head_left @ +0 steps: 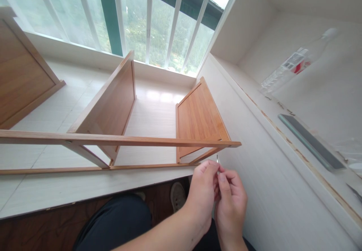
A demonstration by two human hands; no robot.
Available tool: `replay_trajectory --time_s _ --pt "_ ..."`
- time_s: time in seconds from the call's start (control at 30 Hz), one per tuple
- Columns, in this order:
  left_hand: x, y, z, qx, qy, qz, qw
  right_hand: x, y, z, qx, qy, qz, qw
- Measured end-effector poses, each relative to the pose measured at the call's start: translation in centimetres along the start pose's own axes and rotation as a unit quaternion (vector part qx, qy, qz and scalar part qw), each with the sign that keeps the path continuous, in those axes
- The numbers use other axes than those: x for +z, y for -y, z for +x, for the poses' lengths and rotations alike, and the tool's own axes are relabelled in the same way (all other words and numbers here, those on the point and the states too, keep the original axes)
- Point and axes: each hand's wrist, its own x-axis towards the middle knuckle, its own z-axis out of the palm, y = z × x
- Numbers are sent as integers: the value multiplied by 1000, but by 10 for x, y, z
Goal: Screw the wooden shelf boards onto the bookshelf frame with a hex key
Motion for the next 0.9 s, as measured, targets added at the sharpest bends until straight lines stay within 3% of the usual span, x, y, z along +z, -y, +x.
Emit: replay_trajectory --time_s 0.9 --pt "-4 -3 7 32 -18 12 999 14 4 9 -19 8 -10 1000"
